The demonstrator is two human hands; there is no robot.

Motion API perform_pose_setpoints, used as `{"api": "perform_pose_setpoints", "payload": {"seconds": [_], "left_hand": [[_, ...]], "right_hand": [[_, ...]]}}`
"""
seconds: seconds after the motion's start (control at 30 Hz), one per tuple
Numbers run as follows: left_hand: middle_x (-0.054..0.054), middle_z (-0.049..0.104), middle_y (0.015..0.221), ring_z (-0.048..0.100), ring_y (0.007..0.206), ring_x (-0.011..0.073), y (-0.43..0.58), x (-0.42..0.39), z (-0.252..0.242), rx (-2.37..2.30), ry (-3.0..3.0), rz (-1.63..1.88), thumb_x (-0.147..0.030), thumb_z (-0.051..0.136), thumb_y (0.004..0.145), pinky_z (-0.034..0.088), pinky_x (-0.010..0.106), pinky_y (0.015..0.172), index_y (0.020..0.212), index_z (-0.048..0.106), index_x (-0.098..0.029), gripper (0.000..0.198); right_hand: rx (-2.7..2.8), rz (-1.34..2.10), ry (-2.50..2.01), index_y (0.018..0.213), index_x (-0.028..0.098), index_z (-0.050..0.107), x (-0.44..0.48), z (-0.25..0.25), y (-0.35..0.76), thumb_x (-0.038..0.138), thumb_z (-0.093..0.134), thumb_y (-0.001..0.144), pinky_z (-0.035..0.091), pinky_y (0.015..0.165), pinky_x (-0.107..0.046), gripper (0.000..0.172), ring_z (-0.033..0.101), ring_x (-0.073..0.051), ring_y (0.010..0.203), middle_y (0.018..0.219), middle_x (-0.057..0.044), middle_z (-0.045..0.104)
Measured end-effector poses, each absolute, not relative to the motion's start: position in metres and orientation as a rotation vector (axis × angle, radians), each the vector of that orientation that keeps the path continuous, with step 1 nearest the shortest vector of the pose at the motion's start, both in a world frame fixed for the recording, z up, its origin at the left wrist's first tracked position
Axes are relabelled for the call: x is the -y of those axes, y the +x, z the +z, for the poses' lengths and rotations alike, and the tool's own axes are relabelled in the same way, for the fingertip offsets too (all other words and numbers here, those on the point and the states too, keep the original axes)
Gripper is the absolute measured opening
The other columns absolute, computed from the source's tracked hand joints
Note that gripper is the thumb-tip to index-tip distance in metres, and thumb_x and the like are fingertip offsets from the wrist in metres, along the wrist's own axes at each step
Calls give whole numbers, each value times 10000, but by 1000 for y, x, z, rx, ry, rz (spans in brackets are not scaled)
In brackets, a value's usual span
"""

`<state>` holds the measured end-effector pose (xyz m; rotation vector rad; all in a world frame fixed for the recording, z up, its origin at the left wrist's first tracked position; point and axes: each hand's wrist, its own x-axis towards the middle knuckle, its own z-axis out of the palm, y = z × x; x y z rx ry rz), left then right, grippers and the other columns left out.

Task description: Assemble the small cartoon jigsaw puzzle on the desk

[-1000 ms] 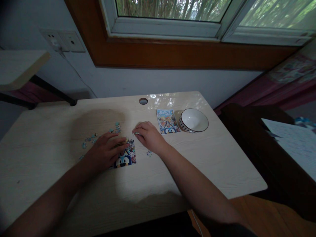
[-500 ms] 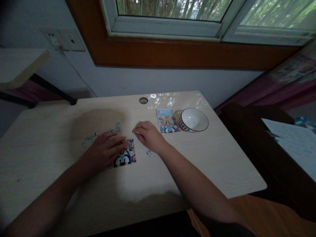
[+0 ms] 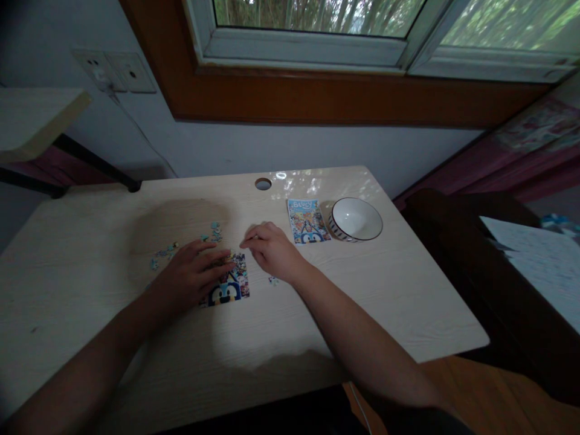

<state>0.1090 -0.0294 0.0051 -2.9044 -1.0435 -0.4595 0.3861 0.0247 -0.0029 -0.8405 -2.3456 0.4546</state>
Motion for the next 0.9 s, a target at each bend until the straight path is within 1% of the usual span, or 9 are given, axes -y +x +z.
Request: {"api": "perform_pose_setpoints", "payload": {"seconds": [0.2,0.3,0.33,0.43,0.5,0.7,0.9], "left_hand": [[62,671,1407,528,1350,323,110,31,6,1078,-2907,-465,-217,621,1021,397,592,1175,1397,672,-315,392],[56,672,1405,529,1344,328,110,31,6,1081,-2906,-451,-214,615,1022,401,596,1171,1394,673,-312,390],[55,674,1401,531,1338,331,110,31,6,1079,-2905,-448,-209,615,1019,400,603,1169,1389,677,-309,388],[65,683,1380,543,1320,329,111,31,6,1073,-2902,-470,-198,621,1006,401,606,1164,1364,693,-299,378],[75,684,1369,549,1317,320,111,31,6,1081,-2903,-492,-205,621,1005,404,593,1163,1358,696,-301,374],[66,681,1375,545,1302,323,111,30,5,1071,-2905,-487,-214,620,1005,405,591,1157,1349,700,-300,364],[50,677,1390,531,1305,340,111,30,5,1065,-2902,-469,-215,614,1010,403,605,1152,1365,688,-293,371]], "right_hand": [[2398,491,-847,1129,285,793,-22,1,384,143,636,972,486,942,-460,263,605,-257,1039,1080,-77,714],[2447,523,-876,1147,269,784,-20,5,385,237,714,965,478,934,-447,197,602,-263,1038,1046,-76,712],[2461,535,-888,1157,264,779,-19,6,385,279,751,949,475,931,-442,210,598,-267,1041,1042,-76,714],[2492,566,-913,1182,254,760,-19,8,386,364,843,876,462,928,-427,336,586,-277,1059,1054,-75,721],[2496,582,-930,1180,259,751,-18,7,385,359,867,851,453,920,-413,363,587,-273,1056,1059,-70,723],[2442,655,-1002,1125,267,729,-18,4,382,308,900,819,438,891,-375,352,595,-248,1019,1003,-34,712],[2404,696,-1003,1104,252,701,-17,2,381,289,905,813,441,932,-389,357,595,-260,1071,1082,-49,713]]}}
